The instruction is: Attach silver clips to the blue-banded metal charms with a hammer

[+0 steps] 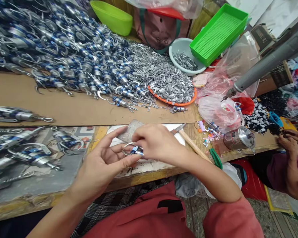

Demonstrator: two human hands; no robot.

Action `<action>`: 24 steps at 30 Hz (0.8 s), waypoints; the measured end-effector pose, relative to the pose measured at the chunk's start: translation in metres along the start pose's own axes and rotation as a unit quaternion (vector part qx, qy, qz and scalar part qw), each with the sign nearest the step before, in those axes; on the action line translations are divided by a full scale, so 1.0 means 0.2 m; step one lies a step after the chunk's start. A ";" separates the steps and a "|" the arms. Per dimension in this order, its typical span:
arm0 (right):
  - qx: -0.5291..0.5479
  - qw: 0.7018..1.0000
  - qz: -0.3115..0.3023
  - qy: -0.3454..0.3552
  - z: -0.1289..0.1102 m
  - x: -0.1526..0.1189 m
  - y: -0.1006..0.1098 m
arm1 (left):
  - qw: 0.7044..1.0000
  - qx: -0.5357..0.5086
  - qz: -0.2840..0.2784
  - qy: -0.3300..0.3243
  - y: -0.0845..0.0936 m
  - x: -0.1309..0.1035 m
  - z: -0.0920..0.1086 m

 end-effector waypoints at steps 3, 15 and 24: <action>0.224 0.973 0.026 -0.051 0.10 -0.02 0.02 | 1.000 0.000 -0.011 0.002 -0.01 0.00 0.00; 0.187 0.978 0.082 0.033 0.08 -0.03 -0.11 | 1.000 0.002 0.002 0.002 0.00 0.00 0.00; -0.014 0.948 0.313 -0.060 0.33 -0.35 0.08 | 1.000 0.013 0.013 0.009 0.00 -0.01 0.00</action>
Point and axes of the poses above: each hand's wrist, its own x-axis towards the middle knuckle, its own y-axis out of the back of the hand, z = x × y, the point moved 3 cm from there along x, towards the middle knuckle
